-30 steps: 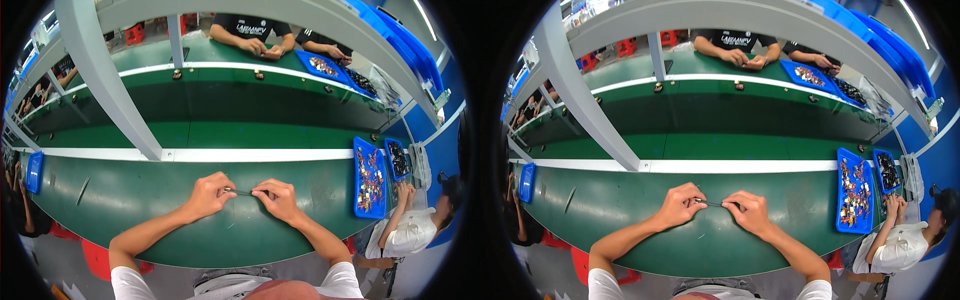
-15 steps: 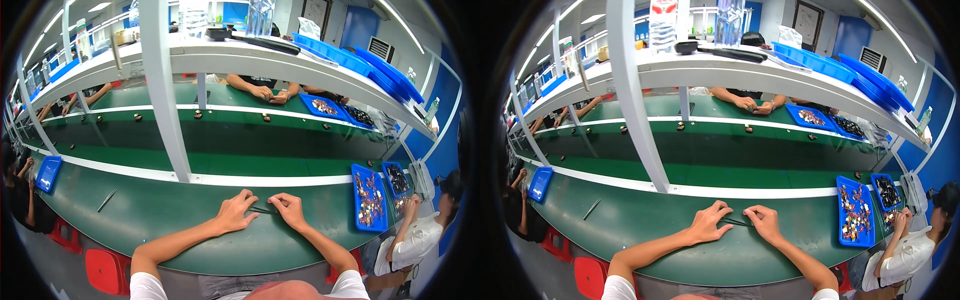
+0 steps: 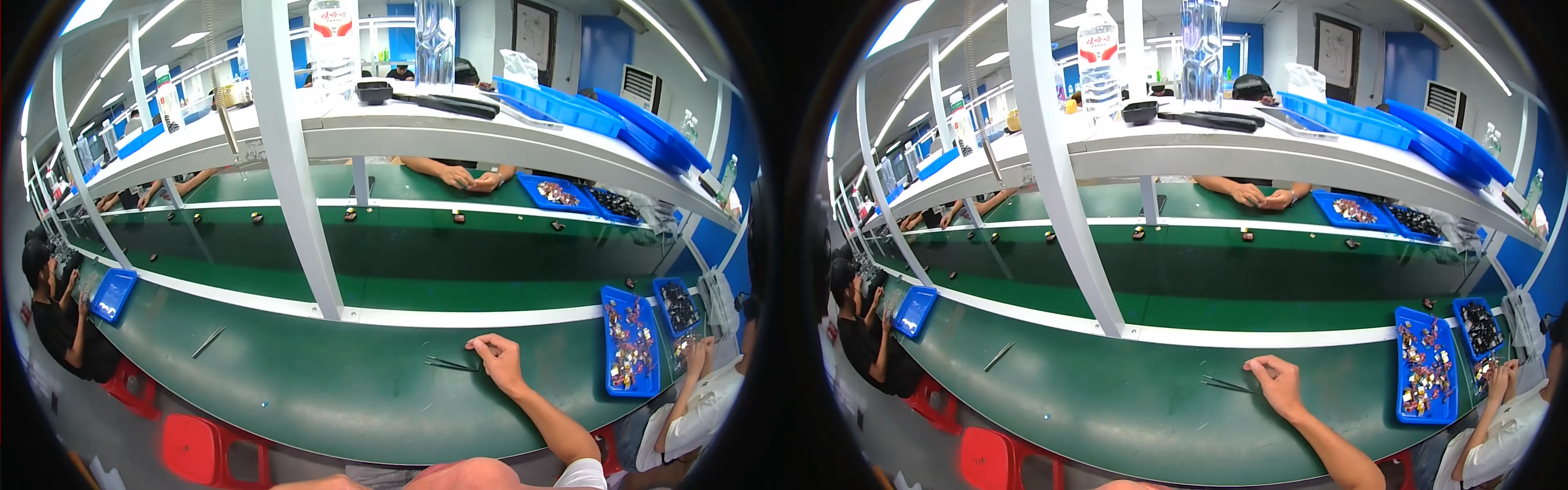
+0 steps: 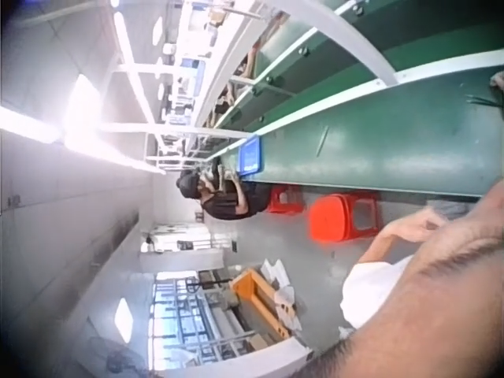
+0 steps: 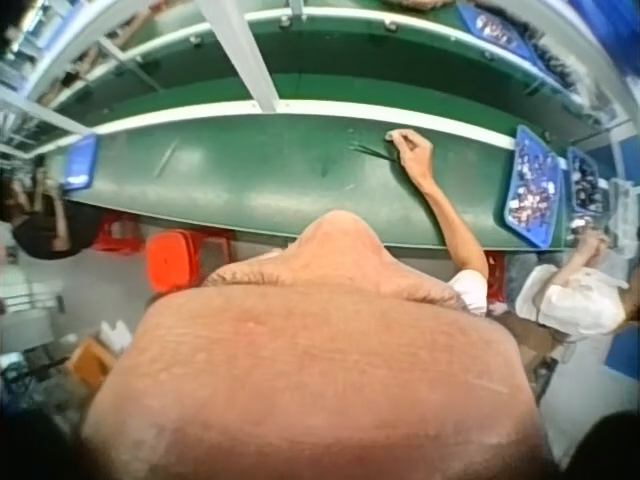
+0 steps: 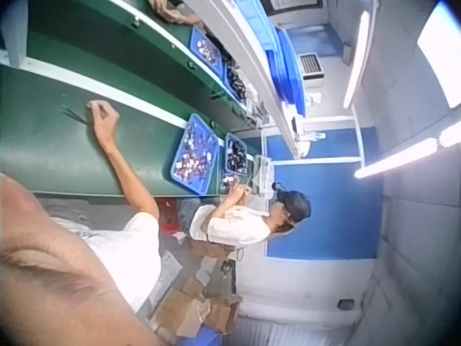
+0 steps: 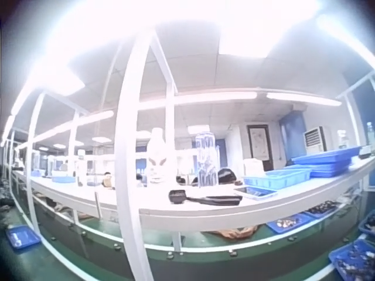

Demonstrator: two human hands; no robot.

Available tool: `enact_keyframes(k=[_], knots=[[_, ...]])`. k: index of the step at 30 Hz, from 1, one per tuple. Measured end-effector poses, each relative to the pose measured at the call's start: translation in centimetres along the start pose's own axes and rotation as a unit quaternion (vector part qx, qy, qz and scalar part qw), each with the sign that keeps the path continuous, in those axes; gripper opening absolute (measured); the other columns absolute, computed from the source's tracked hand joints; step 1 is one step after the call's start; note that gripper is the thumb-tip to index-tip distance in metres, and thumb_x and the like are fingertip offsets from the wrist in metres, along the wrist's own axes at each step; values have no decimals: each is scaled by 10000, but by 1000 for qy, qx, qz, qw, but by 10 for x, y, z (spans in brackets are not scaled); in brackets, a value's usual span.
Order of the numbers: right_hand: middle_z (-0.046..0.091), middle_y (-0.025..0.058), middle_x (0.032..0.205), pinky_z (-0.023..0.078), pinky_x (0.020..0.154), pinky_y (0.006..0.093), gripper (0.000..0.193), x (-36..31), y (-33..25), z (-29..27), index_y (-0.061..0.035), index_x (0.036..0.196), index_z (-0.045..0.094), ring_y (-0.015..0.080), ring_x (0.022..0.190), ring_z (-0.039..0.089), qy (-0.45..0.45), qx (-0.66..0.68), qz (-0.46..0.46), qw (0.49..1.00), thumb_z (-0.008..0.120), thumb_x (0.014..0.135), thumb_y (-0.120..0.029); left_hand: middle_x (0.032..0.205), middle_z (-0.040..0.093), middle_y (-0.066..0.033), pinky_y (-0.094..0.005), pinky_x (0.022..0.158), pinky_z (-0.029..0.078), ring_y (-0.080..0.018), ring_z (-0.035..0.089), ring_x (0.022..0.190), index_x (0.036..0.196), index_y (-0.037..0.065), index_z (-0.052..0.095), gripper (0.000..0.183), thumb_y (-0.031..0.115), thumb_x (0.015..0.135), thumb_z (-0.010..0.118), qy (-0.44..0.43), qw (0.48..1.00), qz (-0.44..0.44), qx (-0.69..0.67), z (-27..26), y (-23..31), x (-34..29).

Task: Manually assembling small electronic components on a factory conveyor line using tweezers and a soldering iron.

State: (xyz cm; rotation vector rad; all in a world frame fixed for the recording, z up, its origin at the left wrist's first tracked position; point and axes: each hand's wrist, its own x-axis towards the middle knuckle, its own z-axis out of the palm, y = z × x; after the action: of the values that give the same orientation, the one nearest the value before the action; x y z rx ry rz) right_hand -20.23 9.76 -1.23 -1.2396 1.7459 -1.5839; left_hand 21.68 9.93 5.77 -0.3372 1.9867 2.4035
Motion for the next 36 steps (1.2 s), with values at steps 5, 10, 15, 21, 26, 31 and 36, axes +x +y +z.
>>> enact_keyframes(k=[5,10,15,21,26,31,36], knots=[[792,55,922,472,601,212,177,-5,-12,-3,32,1014,768,38,699,631,-6,-6,32,999,685,1011,-125,1168,761,-155,-399,988,520,-211,658,1084,1194,-42,734,375,259,970,741,87,995,-38,-24,31,-109,-18],[777,37,867,447,574,228,159,-5,-14,-7,15,978,779,41,630,578,-5,-67,4,998,705,986,-125,1479,553,-274,-512,1191,359,-401,461,1434,1419,9,602,497,283,1009,670,446,768,-100,450,33,-237,7],[767,35,842,433,569,231,147,-6,-10,-5,14,966,782,42,607,551,-1,-62,-13,998,712,971,-116,1590,411,-299,-532,1239,275,-479,306,1519,1507,73,536,519,281,1041,630,384,838,-124,368,24,-383,25],[758,51,831,426,559,245,137,-9,-11,-9,12,949,782,58,592,552,-8,-91,-21,996,712,966,-105,1607,416,-260,-488,1235,311,-453,371,1497,1491,100,567,483,243,1035,639,424,831,-90,348,39,-341,13],[744,39,812,393,542,244,129,-7,-9,0,7,933,782,55,587,527,-9,-48,8,999,711,963,-97,1343,638,-264,-444,1006,503,-392,630,1231,1268,35,714,326,159,980,625,387,877,-172,227,51,-282,-31],[744,20,829,340,508,223,143,-10,-7,-3,21,919,772,20,579,490,-6,-97,-60,993,687,982,-75,974,720,-282,-491,772,526,-386,733,857,1098,-5,767,298,140,878,629,398,858,-273,176,80,-241,-55],[720,11,808,298,501,240,128,-10,-15,0,23,907,770,24,557,413,-14,-101,-59,993,690,965,-60,1087,740,-225,-447,840,560,-351,734,961,1165,47,768,356,290,926,664,411,843,-268,220,94,-242,-51]])
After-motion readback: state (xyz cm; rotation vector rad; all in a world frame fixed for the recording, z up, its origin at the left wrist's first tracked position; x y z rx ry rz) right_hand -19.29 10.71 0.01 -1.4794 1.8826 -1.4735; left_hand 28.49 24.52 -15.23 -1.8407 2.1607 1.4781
